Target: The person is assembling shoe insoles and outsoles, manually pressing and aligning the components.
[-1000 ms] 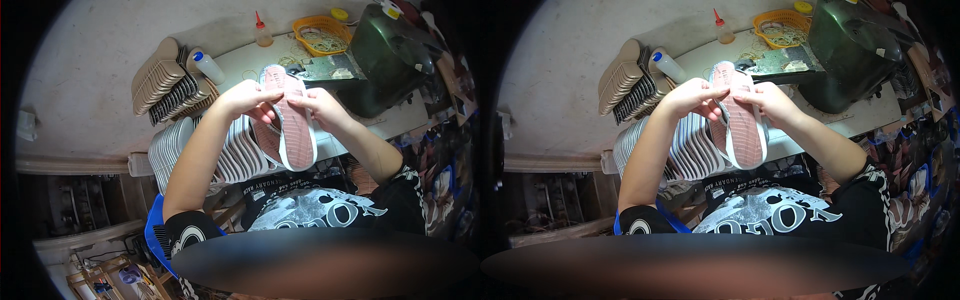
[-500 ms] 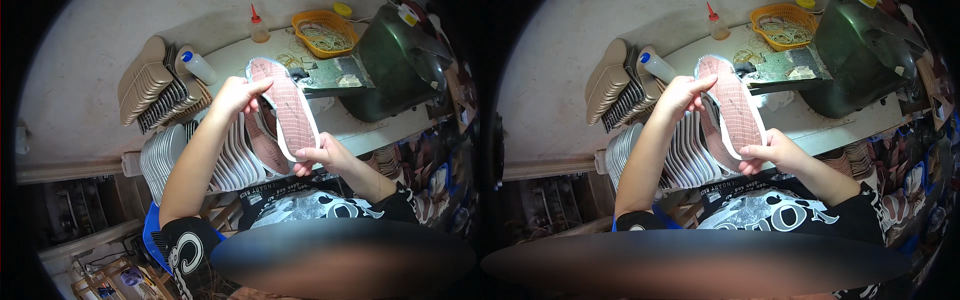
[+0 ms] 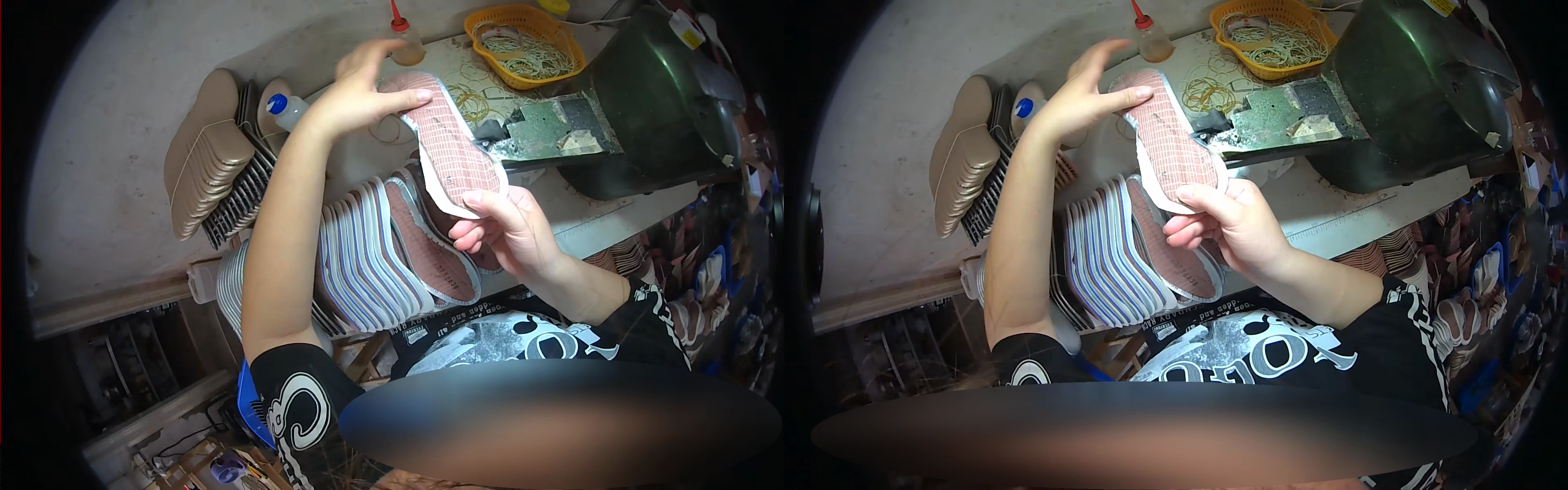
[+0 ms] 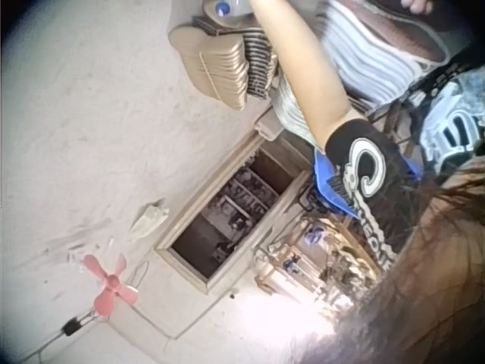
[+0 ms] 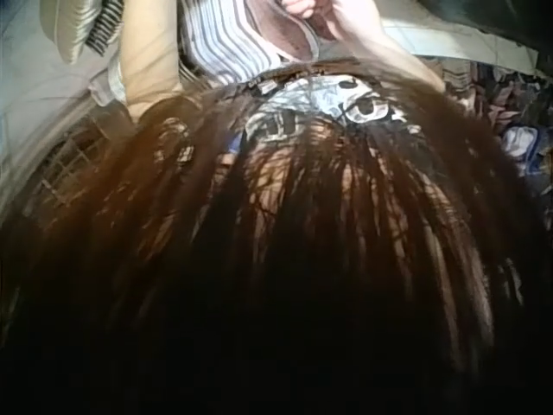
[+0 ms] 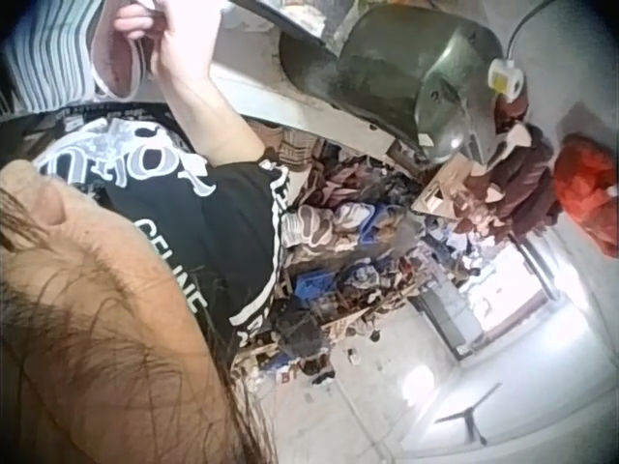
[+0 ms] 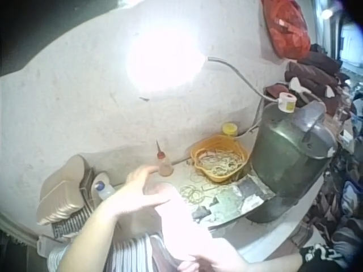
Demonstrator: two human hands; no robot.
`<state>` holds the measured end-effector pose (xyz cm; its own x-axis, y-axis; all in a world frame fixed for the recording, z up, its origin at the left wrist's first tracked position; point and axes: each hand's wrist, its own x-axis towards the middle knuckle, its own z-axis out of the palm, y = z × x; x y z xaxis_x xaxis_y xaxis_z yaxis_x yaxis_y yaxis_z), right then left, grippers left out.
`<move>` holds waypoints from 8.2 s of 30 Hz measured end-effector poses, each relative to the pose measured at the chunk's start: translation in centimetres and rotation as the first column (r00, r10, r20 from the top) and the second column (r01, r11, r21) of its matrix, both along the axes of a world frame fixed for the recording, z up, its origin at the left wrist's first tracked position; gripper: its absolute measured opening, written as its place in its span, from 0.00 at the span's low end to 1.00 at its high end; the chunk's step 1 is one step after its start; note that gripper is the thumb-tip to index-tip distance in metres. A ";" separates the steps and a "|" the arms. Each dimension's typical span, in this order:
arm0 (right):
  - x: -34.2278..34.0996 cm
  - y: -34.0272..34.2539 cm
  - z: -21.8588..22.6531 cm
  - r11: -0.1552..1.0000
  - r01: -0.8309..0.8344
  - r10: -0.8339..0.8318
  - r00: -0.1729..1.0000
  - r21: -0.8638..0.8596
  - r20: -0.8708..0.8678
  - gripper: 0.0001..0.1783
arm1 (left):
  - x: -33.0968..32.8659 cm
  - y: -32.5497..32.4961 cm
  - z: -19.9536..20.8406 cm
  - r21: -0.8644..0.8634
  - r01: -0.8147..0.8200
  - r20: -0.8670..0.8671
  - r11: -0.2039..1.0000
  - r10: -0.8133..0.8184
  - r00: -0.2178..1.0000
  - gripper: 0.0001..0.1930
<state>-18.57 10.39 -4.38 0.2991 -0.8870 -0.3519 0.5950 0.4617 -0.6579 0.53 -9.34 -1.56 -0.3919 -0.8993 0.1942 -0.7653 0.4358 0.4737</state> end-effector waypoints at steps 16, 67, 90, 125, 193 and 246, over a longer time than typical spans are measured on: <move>-0.2 -2.0 1.5 0.998 0.052 -0.049 0.993 0.020 -0.105 0.22 | -2.9 1.4 4.6 0.580 0.450 0.115 0.679 -0.615 0.780 0.22; -2.4 -2.9 1.8 0.996 -0.079 0.075 0.990 -0.034 -0.124 0.16 | -1.5 9.2 2.7 0.871 0.175 -0.202 0.459 0.011 0.979 0.14; -6.7 0.1 3.7 0.871 -0.479 0.437 0.857 -0.110 -0.274 0.17 | -3.5 9.6 2.2 0.854 0.089 -0.241 0.512 0.239 0.940 0.26; -0.2 11.2 0.7 0.850 -0.350 0.270 0.931 -0.393 -0.246 0.15 | -4.7 26.0 -4.9 0.264 0.766 -0.843 0.586 0.526 -0.111 0.34; 0.2 5.1 4.0 0.552 -0.568 -0.267 0.573 -0.611 -0.775 0.05 | -4.1 28.2 -1.5 0.128 -0.302 -0.813 0.945 0.275 0.513 0.15; -1.9 9.9 -4.4 0.816 -0.393 0.265 0.906 -0.424 -0.329 0.33 | -7.2 28.4 -1.1 -0.548 -0.150 -0.806 0.823 -0.472 0.357 0.23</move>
